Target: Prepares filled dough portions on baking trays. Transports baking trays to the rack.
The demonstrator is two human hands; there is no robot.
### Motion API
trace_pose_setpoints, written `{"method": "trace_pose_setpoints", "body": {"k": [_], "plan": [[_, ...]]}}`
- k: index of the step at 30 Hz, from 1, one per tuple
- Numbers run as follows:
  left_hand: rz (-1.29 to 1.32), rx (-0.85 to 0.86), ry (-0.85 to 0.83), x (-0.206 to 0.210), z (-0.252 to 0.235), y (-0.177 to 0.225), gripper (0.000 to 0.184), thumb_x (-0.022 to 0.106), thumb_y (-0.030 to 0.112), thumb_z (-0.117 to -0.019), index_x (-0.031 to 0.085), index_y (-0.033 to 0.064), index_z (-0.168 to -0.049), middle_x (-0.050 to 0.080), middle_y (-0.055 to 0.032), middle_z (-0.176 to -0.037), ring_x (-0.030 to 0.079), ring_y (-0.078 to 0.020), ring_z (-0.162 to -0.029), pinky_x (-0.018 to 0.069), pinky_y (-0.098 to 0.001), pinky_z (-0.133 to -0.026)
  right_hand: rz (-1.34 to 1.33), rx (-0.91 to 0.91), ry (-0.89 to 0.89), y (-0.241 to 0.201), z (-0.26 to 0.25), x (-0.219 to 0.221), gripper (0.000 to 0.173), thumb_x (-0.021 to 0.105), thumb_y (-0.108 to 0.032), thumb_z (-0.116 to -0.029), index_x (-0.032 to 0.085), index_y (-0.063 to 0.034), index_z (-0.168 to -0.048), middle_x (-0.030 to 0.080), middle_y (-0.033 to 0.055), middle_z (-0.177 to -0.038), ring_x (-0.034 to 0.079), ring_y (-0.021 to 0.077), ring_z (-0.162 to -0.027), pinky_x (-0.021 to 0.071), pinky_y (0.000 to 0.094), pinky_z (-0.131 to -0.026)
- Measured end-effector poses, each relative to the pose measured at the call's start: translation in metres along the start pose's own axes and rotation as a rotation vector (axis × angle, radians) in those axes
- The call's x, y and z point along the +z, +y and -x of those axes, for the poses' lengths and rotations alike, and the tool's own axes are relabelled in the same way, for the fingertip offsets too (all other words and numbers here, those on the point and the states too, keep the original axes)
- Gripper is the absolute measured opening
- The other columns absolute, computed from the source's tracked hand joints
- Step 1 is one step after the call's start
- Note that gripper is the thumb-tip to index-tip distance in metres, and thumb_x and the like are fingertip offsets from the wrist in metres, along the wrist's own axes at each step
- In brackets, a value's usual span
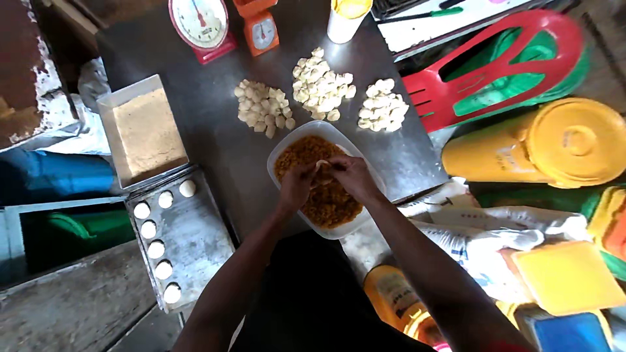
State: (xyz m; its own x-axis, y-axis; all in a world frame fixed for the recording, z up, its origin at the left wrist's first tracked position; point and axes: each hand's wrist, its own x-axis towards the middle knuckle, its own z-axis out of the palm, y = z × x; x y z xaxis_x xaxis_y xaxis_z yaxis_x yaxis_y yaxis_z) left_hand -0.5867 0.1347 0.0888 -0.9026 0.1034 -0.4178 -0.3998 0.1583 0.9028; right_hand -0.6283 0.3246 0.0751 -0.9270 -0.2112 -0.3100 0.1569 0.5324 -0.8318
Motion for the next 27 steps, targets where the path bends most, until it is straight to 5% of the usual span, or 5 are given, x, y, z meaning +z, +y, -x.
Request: {"method": "trace_pose_setpoints", "body": {"k": [7,13,20,24,27], "plan": [[-0.112,-0.061,0.128,0.006,-0.008,-0.003,0.027,0.064,0.014,-0.1011,0.069,0.0083,-0.127,0.071,-0.0137,-0.117,0.072,-0.0242,-0.096,0.0611,-0.0458,-0.084,-0.13,0.037,-0.091,-0.004,0.009,-0.003,0.026,0.069,-0.015,-0.0988,0.072,-0.0139,-0.124,0.071,0.0052,-0.121,0.07,0.0183,-0.104,0.0607,0.0429,-0.09],[-0.199,0.007,0.001,0.006,-0.004,0.001,0.032,0.058,0.019,-0.1053,0.064,0.0098,-0.135,0.065,-0.0137,-0.128,0.067,-0.0258,-0.111,0.0567,-0.0467,-0.096,-0.168,0.066,0.097,0.006,0.015,0.005,0.014,0.072,-0.006,-0.0941,0.074,-0.0058,-0.108,0.073,0.0087,-0.106,0.073,0.0206,-0.084,0.0652,0.0427,-0.076],[0.0,-0.003,0.125,0.003,0.017,0.002,0.024,0.069,0.012,-0.0983,0.071,0.0055,-0.121,0.07,-0.0133,-0.116,0.074,-0.021,-0.091,0.0656,-0.0405,-0.081,-0.304,0.027,-0.006,-0.014,0.044,0.001,0.031,0.071,-0.013,-0.0961,0.072,-0.012,-0.127,0.072,0.005,-0.124,0.07,0.0202,-0.109,0.06,0.0434,-0.094],[-0.004,0.07,0.159,-0.002,0.039,0.004,0.022,0.066,0.009,-0.0991,0.071,0.0028,-0.12,0.066,-0.0158,-0.12,0.072,-0.0211,-0.097,0.0643,-0.0383,-0.086,-0.178,-0.224,0.219,-0.022,0.048,0.028,0.015,0.079,-0.008,-0.0877,0.079,-0.0094,-0.103,0.075,0.0042,-0.1,0.073,0.0147,-0.088,0.0645,0.0359,-0.079],[0.0,0.094,0.174,-0.012,0.056,-0.01,0.028,0.065,0.014,-0.1001,0.069,0.0017,-0.125,0.067,-0.0179,-0.119,0.071,-0.0212,-0.101,0.0619,-0.0371,-0.09,-0.18,-0.218,0.155,-0.031,0.053,0.043,0.012,0.075,-0.009,-0.091,0.079,-0.0074,-0.102,0.077,0.0041,-0.101,0.073,0.0118,-0.091,0.0629,0.0323,-0.083]]}}
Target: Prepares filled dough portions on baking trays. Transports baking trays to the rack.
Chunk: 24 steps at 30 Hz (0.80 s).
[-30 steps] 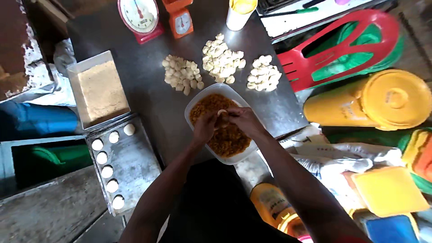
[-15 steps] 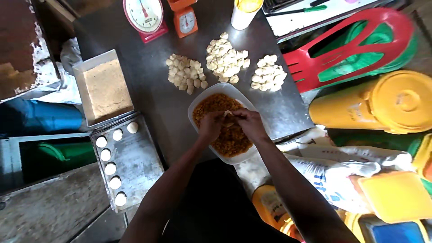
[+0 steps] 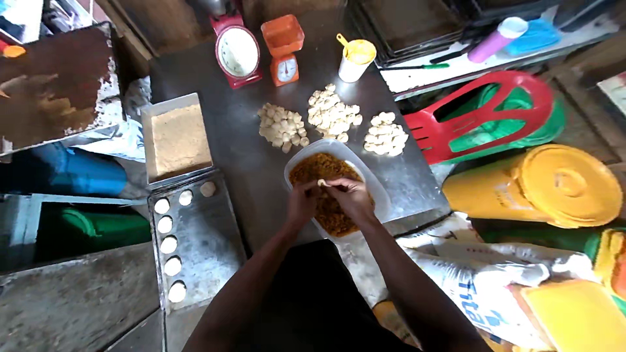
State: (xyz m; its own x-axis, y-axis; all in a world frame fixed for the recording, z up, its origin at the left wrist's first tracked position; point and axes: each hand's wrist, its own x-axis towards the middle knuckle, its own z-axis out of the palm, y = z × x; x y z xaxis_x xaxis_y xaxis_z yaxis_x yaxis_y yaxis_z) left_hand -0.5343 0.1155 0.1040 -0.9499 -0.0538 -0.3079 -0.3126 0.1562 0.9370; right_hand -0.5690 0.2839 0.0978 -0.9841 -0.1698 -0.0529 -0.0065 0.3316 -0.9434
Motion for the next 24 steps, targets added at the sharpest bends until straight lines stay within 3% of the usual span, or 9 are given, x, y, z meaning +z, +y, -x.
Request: {"method": "trace_pose_setpoints", "body": {"k": [3,5,8,10,12,17,19,21,24], "plan": [[0.133,-0.056,0.132,-0.019,0.02,-0.011,0.023,0.069,0.01,-0.0966,0.071,-0.0033,-0.115,0.069,-0.0176,-0.109,0.072,-0.0202,-0.092,0.0636,-0.0346,-0.084,-0.072,0.003,-0.225,-0.02,0.012,0.013,0.029,0.071,-0.011,-0.0939,0.074,-0.0051,-0.122,0.073,0.0082,-0.114,0.071,0.0144,-0.101,0.0604,0.0326,-0.091],[0.247,-0.115,0.183,-0.031,0.032,-0.014,0.022,0.068,0.009,-0.0974,0.07,-0.0064,-0.114,0.07,-0.0179,-0.107,0.073,-0.0205,-0.088,0.0648,-0.0346,-0.081,0.004,-0.028,-0.176,-0.025,0.021,0.037,0.026,0.076,-0.016,-0.0924,0.077,-0.0076,-0.117,0.073,0.0067,-0.109,0.071,0.0123,-0.094,0.062,0.0294,-0.084],[0.244,-0.157,0.151,-0.048,0.054,-0.026,0.028,0.064,0.008,-0.0999,0.065,-0.0043,-0.125,0.07,-0.0164,-0.114,0.072,-0.019,-0.098,0.0616,-0.034,-0.089,0.157,-0.076,-0.178,-0.015,0.022,0.07,0.019,0.073,-0.019,-0.0942,0.079,-0.0094,-0.109,0.071,0.009,-0.106,0.07,0.0131,-0.086,0.0626,0.0283,-0.077],[0.074,-0.113,0.174,-0.064,0.07,-0.04,0.039,0.067,0.008,-0.0971,0.061,-0.0023,-0.134,0.071,-0.0159,-0.117,0.072,-0.0188,-0.102,0.0605,-0.0351,-0.093,0.203,-0.015,-0.404,-0.021,0.019,0.079,0.032,0.071,-0.02,-0.095,0.074,-0.012,-0.126,0.067,0.014,-0.12,0.068,0.0182,-0.101,0.0592,0.0314,-0.088],[0.014,-0.135,0.204,-0.082,0.083,-0.057,0.044,0.067,0.011,-0.098,0.058,-0.0004,-0.139,0.073,-0.0137,-0.113,0.074,-0.0183,-0.096,0.0623,-0.0359,-0.089,0.224,0.037,-0.593,-0.025,0.02,0.091,0.043,0.073,-0.025,-0.0953,0.067,-0.0153,-0.136,0.061,0.015,-0.132,0.065,0.0201,-0.113,0.057,0.0327,-0.098],[0.009,-0.223,0.201,-0.105,0.088,-0.093,0.026,0.067,0.02,-0.1002,0.071,0.0022,-0.118,0.075,-0.0076,-0.1,0.075,-0.0146,-0.083,0.0646,-0.0336,-0.08,0.259,0.015,-0.568,0.006,0.03,0.134,0.024,0.066,-0.027,-0.1006,0.078,-0.0079,-0.109,0.073,0.0094,-0.105,0.07,0.0162,-0.095,0.0592,0.0342,-0.089],[-0.167,-0.25,0.201,-0.109,0.084,-0.112,0.023,0.068,0.023,-0.0994,0.073,0.0059,-0.114,0.073,-0.0073,-0.105,0.072,-0.015,-0.09,0.0624,-0.0358,-0.085,0.242,0.177,-0.668,0.01,0.028,0.148,0.027,0.068,-0.025,-0.0998,0.072,-0.0058,-0.117,0.072,0.0108,-0.111,0.072,0.0184,-0.095,0.0608,0.0378,-0.088],[-0.337,-0.248,0.18,-0.107,0.076,-0.138,0.022,0.068,0.022,-0.0989,0.074,0.0069,-0.114,0.07,-0.0118,-0.114,0.07,-0.0228,-0.099,0.059,-0.0439,-0.091,0.228,0.256,-0.745,0.032,0.029,0.166,0.037,0.071,-0.015,-0.096,0.063,-0.0078,-0.131,0.067,0.0124,-0.126,0.07,0.0214,-0.106,0.0605,0.0411,-0.093],[-0.472,-0.272,0.099,-0.086,0.073,-0.196,0.025,0.069,0.018,-0.0965,0.074,0.0105,-0.12,0.066,-0.0141,-0.127,0.067,-0.0309,-0.11,0.0554,-0.0524,-0.098,0.309,0.179,-0.646,0.092,0.056,0.199,0.028,0.071,-0.005,-0.0918,0.071,-0.0025,-0.12,0.068,0.0177,-0.121,0.068,0.0287,-0.11,0.0569,0.0478,-0.097]]}}
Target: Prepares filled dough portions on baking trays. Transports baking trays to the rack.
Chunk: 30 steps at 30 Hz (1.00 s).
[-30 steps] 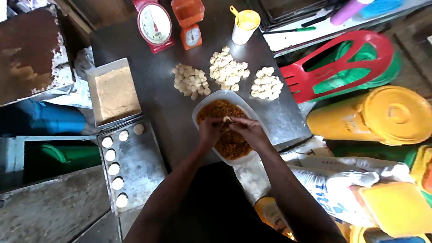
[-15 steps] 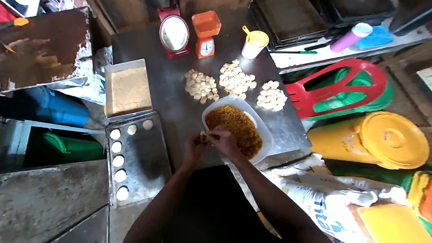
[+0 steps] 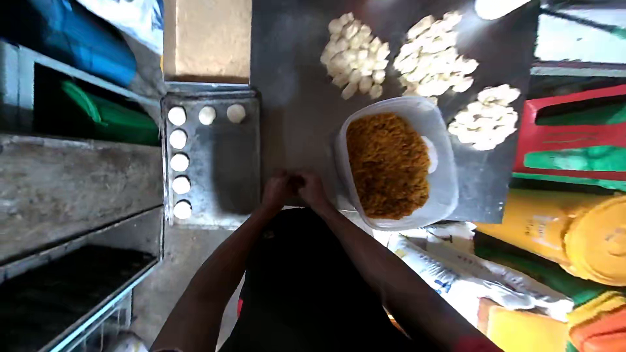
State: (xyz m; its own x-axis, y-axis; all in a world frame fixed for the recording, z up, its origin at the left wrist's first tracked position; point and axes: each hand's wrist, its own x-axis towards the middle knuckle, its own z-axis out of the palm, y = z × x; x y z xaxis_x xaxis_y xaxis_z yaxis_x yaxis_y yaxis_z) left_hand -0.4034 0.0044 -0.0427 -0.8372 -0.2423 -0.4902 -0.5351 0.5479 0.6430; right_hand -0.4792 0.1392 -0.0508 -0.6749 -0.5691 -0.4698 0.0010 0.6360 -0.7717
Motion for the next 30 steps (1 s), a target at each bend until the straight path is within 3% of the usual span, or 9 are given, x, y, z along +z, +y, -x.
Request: {"method": "trace_pose_setpoints", "body": {"k": [2,5,9,15,18,21,24,27,30], "plan": [[0.004,0.012,-0.028,0.012,0.005,-0.014,0.029,0.066,0.02,-0.0982,0.071,0.0097,-0.125,0.064,-0.0138,-0.132,0.068,-0.0285,-0.111,0.0571,-0.0493,-0.097,0.02,-0.067,0.039,0.022,-0.001,0.013,0.022,0.069,-0.01,-0.096,0.074,-0.0071,-0.117,0.07,0.0133,-0.119,0.068,0.0246,-0.109,0.0575,0.0444,-0.097],[0.085,-0.051,-0.022,0.009,0.02,-0.013,0.039,0.061,0.027,-0.102,0.061,0.01,-0.137,0.055,-0.0139,-0.144,0.065,-0.0254,-0.118,0.0564,-0.0451,-0.1,0.036,-0.048,-0.018,0.019,0.005,-0.002,0.03,0.07,-0.02,-0.0981,0.073,-0.0161,-0.127,0.069,0.0103,-0.119,0.069,0.0208,-0.104,0.0599,0.0409,-0.091],[0.15,-0.084,0.105,0.016,0.017,-0.013,0.024,0.065,0.02,-0.1004,0.073,0.01,-0.12,0.063,-0.0152,-0.129,0.066,-0.0271,-0.111,0.0565,-0.0456,-0.098,0.076,-0.095,-0.035,0.021,0.0,0.003,0.016,0.067,-0.011,-0.0978,0.077,-0.0048,-0.109,0.071,0.0139,-0.11,0.069,0.0244,-0.102,0.058,0.0434,-0.094],[0.133,-0.105,0.053,0.021,0.008,-0.008,0.025,0.061,0.007,-0.0989,0.071,0.0084,-0.122,0.062,-0.0175,-0.132,0.067,-0.0323,-0.112,0.0555,-0.0499,-0.099,0.428,-0.023,-0.095,-0.009,-0.012,0.003,0.03,0.069,-0.006,-0.0925,0.066,-0.0079,-0.123,0.06,0.0173,-0.134,0.065,0.0368,-0.114,0.0576,0.0575,-0.09],[0.211,-0.119,0.006,-0.013,0.023,-0.004,0.035,0.059,0.015,-0.101,0.064,0.0062,-0.134,0.064,-0.0183,-0.132,0.065,-0.031,-0.12,0.0519,-0.0484,-0.105,0.437,0.014,-0.207,-0.017,-0.01,0.004,0.042,0.066,-0.018,-0.0978,0.059,-0.0104,-0.139,0.062,0.017,-0.136,0.063,0.0347,-0.122,0.0531,0.0553,-0.101],[0.247,-0.197,0.178,-0.076,0.056,-0.015,0.041,0.058,0.019,-0.1012,0.059,0.0084,-0.141,0.063,-0.0167,-0.134,0.066,-0.0275,-0.116,0.0542,-0.0449,-0.102,0.367,0.047,-0.316,-0.051,-0.017,-0.002,0.039,0.071,-0.032,-0.0962,0.068,-0.0061,-0.125,0.067,0.0179,-0.123,0.067,0.0314,-0.11,0.0554,0.0527,-0.097],[0.071,-0.227,0.431,-0.143,0.069,-0.067,0.036,0.058,0.024,-0.1034,0.063,0.0094,-0.136,0.06,-0.0158,-0.139,0.062,-0.0289,-0.123,0.0519,-0.0488,-0.105,0.207,-0.136,-0.293,-0.121,-0.03,0.013,0.034,0.069,-0.019,-0.0966,0.065,-0.0024,-0.127,0.067,0.0173,-0.124,0.068,0.0264,-0.108,0.0572,0.0441,-0.095],[-0.007,-0.134,0.695,-0.189,0.052,-0.132,0.027,0.061,0.017,-0.1014,0.067,0.0052,-0.125,0.062,-0.0184,-0.13,0.064,-0.0314,-0.117,0.0549,-0.05,-0.099,0.203,-0.464,-0.22,-0.169,-0.072,0.061,0.037,0.064,-0.013,-0.1002,0.064,-0.0112,-0.138,0.071,0.0101,-0.126,0.071,0.0218,-0.105,0.0596,0.0418,-0.093],[-0.044,-0.088,0.727,-0.223,0.039,-0.159,0.024,0.058,0.015,-0.1032,0.067,0.0062,-0.123,0.062,-0.016,-0.129,0.066,-0.028,-0.111,0.0582,-0.0464,-0.093,0.299,-0.833,-0.046,-0.182,-0.132,0.121,0.031,0.058,-0.008,-0.1022,0.069,-0.0085,-0.131,0.067,0.0126,-0.135,0.067,0.026,-0.122,0.056,0.0428,-0.103]]}}
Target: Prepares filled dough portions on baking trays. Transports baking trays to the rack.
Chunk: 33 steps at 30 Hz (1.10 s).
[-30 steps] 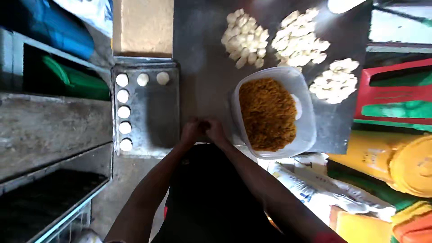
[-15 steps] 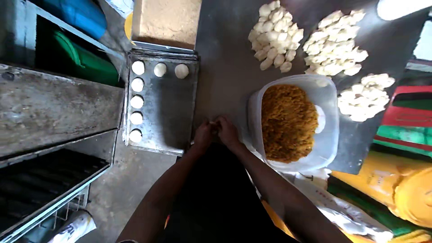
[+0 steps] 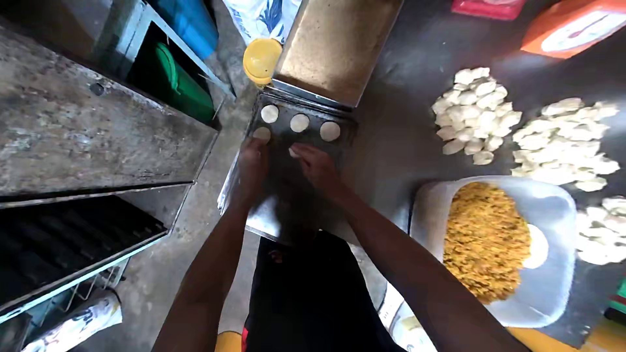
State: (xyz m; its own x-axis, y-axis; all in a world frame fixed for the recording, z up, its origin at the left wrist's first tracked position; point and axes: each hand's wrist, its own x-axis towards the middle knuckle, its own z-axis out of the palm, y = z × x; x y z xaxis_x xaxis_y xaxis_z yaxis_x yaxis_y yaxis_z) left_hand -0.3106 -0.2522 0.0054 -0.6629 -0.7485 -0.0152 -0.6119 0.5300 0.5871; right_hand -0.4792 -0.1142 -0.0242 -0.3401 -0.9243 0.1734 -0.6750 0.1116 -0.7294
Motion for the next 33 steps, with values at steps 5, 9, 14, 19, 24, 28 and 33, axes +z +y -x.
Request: {"method": "trace_pose_setpoints", "body": {"k": [5,9,14,19,24,28,33], "plan": [[0.038,0.013,-0.049,-0.001,-0.009,0.005,0.024,0.06,0.017,-0.103,0.069,0.0063,-0.122,0.063,-0.0146,-0.129,0.067,-0.025,-0.109,0.0584,-0.0433,-0.093,0.349,-0.136,-0.105,0.038,-0.012,0.063,0.051,0.048,-0.025,-0.1085,0.042,-0.0097,-0.157,0.036,0.0108,-0.165,0.027,0.0284,-0.155,0.0259,0.0517,-0.126],[0.047,-0.094,-0.169,0.007,0.017,0.016,0.029,0.058,0.027,-0.1043,0.068,0.014,-0.129,0.063,-0.0095,-0.134,0.061,-0.0234,-0.123,0.0518,-0.0473,-0.105,0.375,-0.021,-0.222,0.015,-0.004,0.047,0.066,0.06,-0.031,-0.1002,0.038,-0.0135,-0.16,0.026,0.005,-0.17,0.016,0.0255,-0.159,0.0163,0.0578,-0.127],[0.093,-0.074,-0.082,0.016,0.064,0.027,0.028,0.063,0.021,-0.0995,0.073,0.0048,-0.12,0.069,-0.0164,-0.122,0.067,-0.0245,-0.114,0.0561,-0.0419,-0.099,-0.037,0.112,-0.113,0.031,-0.018,-0.054,0.035,0.061,-0.028,-0.1035,0.069,-0.0133,-0.134,0.062,0.005,-0.144,0.06,0.0173,-0.131,0.05,0.0412,-0.112],[0.201,-0.111,-0.019,0.018,0.103,0.05,0.024,0.063,0.016,-0.1004,0.072,0.0033,-0.118,0.07,-0.0133,-0.116,0.07,-0.0163,-0.104,0.0606,-0.0322,-0.09,0.42,0.81,-0.078,0.132,0.035,-0.246,0.032,0.059,-0.026,-0.1026,0.068,-0.0048,-0.125,0.069,0.0242,-0.117,0.067,0.0445,-0.107,0.0529,0.0671,-0.088],[0.279,-0.12,-0.055,0.037,0.101,0.107,0.023,0.062,0.012,-0.1003,0.071,0.0014,-0.119,0.07,-0.013,-0.117,0.069,-0.016,-0.107,0.0596,-0.0323,-0.092,0.319,1.118,-0.129,0.254,0.089,-0.298,0.04,0.074,-0.02,-0.0923,0.064,0.0103,-0.116,0.064,0.0343,-0.118,0.064,0.0509,-0.108,0.0501,0.0716,-0.091],[0.346,-0.021,-0.153,0.05,0.083,0.169,0.025,0.059,0.014,-0.1014,0.07,0.0033,-0.121,0.07,-0.0111,-0.119,0.069,-0.015,-0.107,0.0593,-0.0327,-0.093,0.208,0.959,-0.097,0.2,0.07,-0.295,0.031,0.071,-0.017,-0.0918,0.07,0.0018,-0.116,0.069,0.028,-0.113,0.067,0.0459,-0.105,0.0508,0.0695,-0.092],[0.652,0.032,-0.238,0.079,0.065,0.219,0.036,0.064,0.016,-0.1007,0.061,-0.0006,-0.133,0.067,-0.0146,-0.126,0.069,-0.0199,-0.11,0.0599,-0.0386,-0.094,-0.207,0.516,0.083,0.027,0.108,-0.226,0.019,0.077,-0.019,-0.0922,0.072,-0.005,-0.104,0.073,0.0102,-0.096,0.071,0.0221,-0.086,0.0612,0.044,-0.081]]}}
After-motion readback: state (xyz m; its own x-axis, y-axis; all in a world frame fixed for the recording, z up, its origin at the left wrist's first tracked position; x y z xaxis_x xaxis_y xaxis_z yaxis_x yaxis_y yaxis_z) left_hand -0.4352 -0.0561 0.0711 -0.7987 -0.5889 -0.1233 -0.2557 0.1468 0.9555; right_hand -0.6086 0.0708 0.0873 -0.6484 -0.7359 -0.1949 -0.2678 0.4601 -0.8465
